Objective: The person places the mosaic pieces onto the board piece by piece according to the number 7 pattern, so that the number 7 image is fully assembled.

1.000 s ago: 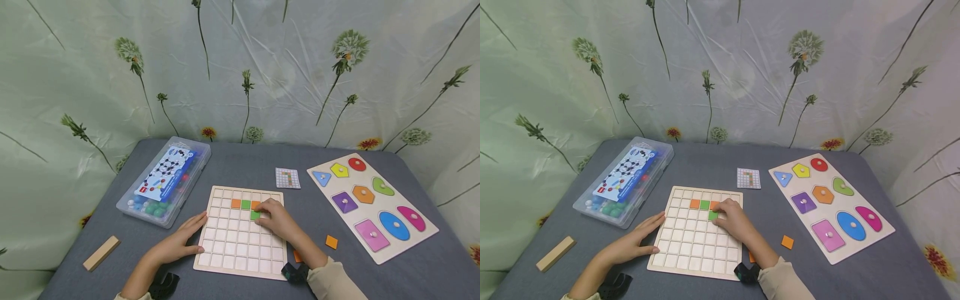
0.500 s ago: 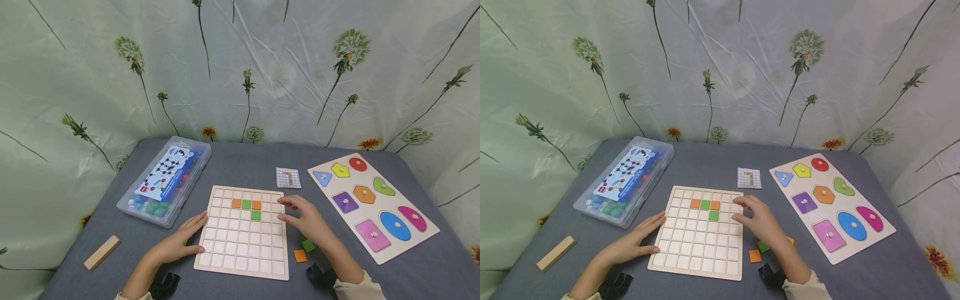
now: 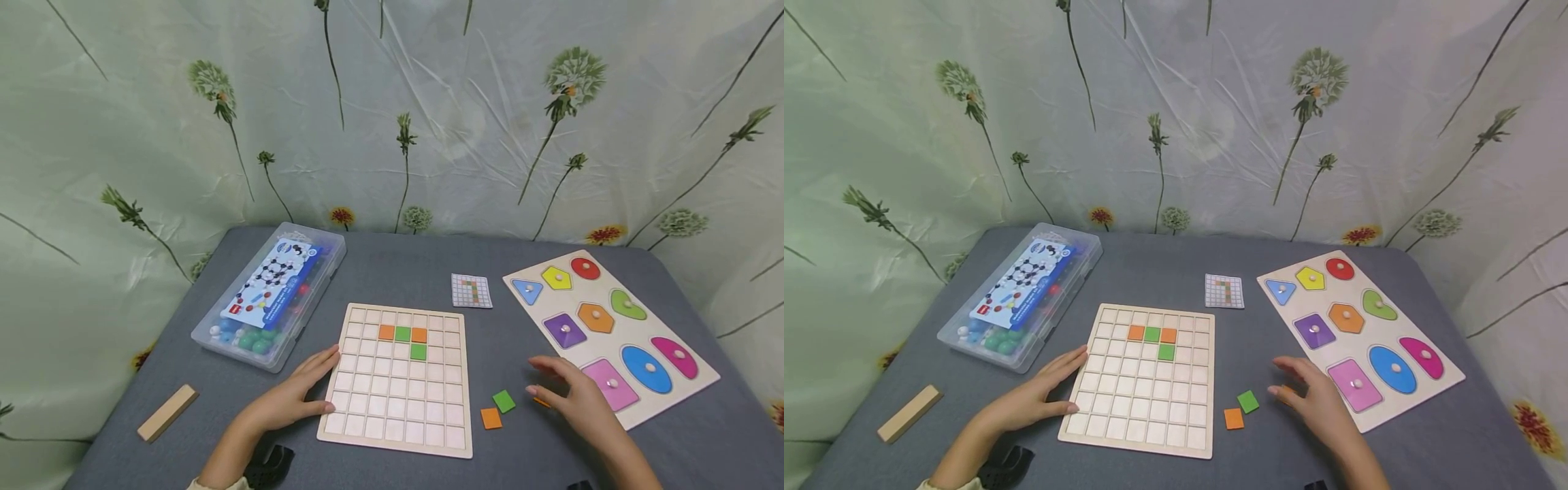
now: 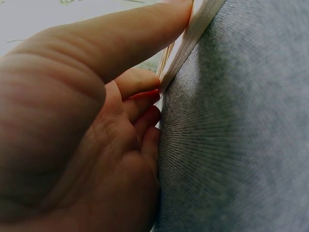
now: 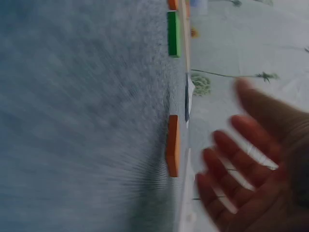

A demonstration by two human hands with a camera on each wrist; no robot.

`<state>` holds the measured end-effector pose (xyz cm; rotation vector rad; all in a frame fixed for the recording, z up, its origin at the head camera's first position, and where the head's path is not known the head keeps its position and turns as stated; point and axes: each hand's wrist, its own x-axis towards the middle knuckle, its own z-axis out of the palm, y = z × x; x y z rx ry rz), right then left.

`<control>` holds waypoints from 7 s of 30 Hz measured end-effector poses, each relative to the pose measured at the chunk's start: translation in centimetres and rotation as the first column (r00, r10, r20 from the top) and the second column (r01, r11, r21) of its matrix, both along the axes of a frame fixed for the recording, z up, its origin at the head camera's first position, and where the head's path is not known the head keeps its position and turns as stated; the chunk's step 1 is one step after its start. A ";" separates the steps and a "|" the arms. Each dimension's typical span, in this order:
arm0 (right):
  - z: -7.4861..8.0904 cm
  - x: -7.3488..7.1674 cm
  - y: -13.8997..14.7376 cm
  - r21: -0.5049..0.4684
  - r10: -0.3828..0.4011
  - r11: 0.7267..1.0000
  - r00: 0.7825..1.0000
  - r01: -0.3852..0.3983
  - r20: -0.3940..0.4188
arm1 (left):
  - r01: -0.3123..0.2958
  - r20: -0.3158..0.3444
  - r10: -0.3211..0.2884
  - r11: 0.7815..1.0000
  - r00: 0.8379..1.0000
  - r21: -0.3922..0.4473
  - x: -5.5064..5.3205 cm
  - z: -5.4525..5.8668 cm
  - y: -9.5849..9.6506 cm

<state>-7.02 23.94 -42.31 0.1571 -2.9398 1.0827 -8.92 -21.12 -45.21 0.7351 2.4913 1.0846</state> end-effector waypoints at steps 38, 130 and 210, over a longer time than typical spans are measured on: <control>0.7 -2.9 -9.6 -0.148 0.239 0.955 0.963 -0.256 -0.123 | -0.003 0.007 0.002 1.000 1.000 0.012 0.0 0.1 0.0; -2.6 -2.2 -12.6 -0.167 0.371 0.906 0.920 -0.388 -0.126 | -0.020 -0.019 0.020 1.000 1.000 0.020 -0.1 -0.2 -0.1; -3.2 0.6 -13.7 -0.065 0.427 0.896 0.892 -0.439 -0.147 | -0.032 -0.027 0.032 0.999 0.999 0.018 -0.1 -0.1 -0.2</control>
